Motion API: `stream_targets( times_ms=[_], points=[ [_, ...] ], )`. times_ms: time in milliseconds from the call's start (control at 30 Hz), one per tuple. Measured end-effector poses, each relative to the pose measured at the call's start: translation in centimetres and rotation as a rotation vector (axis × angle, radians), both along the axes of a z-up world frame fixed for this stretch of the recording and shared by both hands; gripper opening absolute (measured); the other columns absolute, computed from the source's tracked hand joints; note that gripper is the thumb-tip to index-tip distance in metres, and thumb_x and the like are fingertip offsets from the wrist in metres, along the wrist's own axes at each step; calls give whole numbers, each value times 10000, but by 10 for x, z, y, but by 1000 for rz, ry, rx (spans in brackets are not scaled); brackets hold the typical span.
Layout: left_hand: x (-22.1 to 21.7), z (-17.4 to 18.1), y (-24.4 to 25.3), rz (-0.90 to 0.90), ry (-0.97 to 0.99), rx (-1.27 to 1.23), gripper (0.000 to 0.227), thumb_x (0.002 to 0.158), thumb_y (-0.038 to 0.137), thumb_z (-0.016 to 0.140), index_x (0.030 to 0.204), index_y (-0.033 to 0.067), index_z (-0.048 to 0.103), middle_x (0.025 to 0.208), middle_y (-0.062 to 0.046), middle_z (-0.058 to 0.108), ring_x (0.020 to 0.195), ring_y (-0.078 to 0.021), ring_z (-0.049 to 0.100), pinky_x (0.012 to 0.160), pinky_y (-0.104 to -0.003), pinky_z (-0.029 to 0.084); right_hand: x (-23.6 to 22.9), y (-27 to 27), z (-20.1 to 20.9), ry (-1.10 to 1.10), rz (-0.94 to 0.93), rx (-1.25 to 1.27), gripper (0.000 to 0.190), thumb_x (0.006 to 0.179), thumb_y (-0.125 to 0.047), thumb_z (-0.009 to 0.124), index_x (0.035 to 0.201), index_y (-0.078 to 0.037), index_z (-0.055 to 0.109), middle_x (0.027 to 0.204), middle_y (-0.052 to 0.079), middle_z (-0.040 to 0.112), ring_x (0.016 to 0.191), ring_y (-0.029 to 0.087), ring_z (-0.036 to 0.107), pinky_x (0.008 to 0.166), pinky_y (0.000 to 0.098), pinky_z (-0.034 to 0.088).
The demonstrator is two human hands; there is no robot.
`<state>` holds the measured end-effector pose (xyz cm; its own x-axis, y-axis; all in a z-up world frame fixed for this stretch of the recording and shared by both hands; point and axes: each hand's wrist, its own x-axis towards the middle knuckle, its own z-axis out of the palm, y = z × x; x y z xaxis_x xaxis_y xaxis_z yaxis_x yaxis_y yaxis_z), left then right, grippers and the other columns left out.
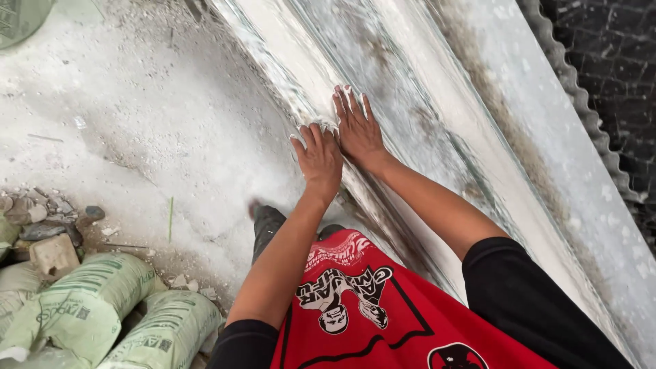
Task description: Applying and smoothing plaster mix onto long decorative molds reinforced with fiberglass.
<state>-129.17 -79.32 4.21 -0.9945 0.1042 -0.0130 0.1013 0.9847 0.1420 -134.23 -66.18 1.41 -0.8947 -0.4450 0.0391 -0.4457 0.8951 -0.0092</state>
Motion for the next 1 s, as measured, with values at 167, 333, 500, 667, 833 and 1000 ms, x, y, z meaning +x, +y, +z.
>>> stream_targets(
  times_ms=[167, 333, 500, 667, 833, 1000],
  points=[
    [-70, -2, -41, 34, 13, 33, 254, 978, 213, 535, 1140, 77, 676, 1259, -167, 536, 1307, -381, 433, 1097, -605, 321, -70, -45, 6, -43, -21, -36, 777, 1028, -268, 541, 1615, 63, 155, 1720, 186, 176, 1595, 333, 147, 1282, 552, 53],
    [-151, 2, -98, 1, 8, 27, 259, 983, 212, 529, 1145, 84, 685, 1288, -170, 536, 1326, -380, 426, 1116, -592, 315, -149, -100, 13, -62, -21, -53, 803, 1037, -282, 554, 1631, 71, 143, 1726, 181, 170, 1600, 326, 143, 1285, 559, 53],
    [-238, -14, -145, 23, 24, 41, 300, 1070, 273, 488, 1156, 75, 697, 1318, -170, 531, 1380, -388, 399, 1129, -603, 295, -232, -151, 23, -55, -4, 8, 844, 1004, -295, 598, 1618, 75, 153, 1716, 204, 183, 1593, 346, 148, 1286, 556, 58],
    [-305, -4, -190, -37, -7, -25, 296, 1017, 258, 514, 1164, 73, 693, 1309, -164, 532, 1368, -390, 398, 1121, -612, 288, -296, -190, 23, -41, -25, 50, 845, 1007, -319, 608, 1627, 55, 173, 1724, 184, 188, 1597, 331, 167, 1290, 544, 68],
    [-353, 7, -221, -22, -64, -26, 265, 1040, 224, 522, 1177, 59, 677, 1310, -182, 521, 1394, -405, 383, 1136, -609, 282, -345, -222, 21, -13, -12, 23, 854, 1022, -344, 616, 1638, 53, 178, 1726, 184, 179, 1595, 335, 178, 1292, 536, 75],
    [-400, 11, -245, -64, -151, -110, 357, 957, 227, 563, 1251, 40, 638, 1364, -194, 485, 1389, -415, 360, 1120, -633, 254, -393, -244, 14, 55, 21, 94, 839, 1070, -350, 570, 1656, 49, 121, 1748, 167, 148, 1617, 324, 116, 1310, 533, 47]
  ],
)
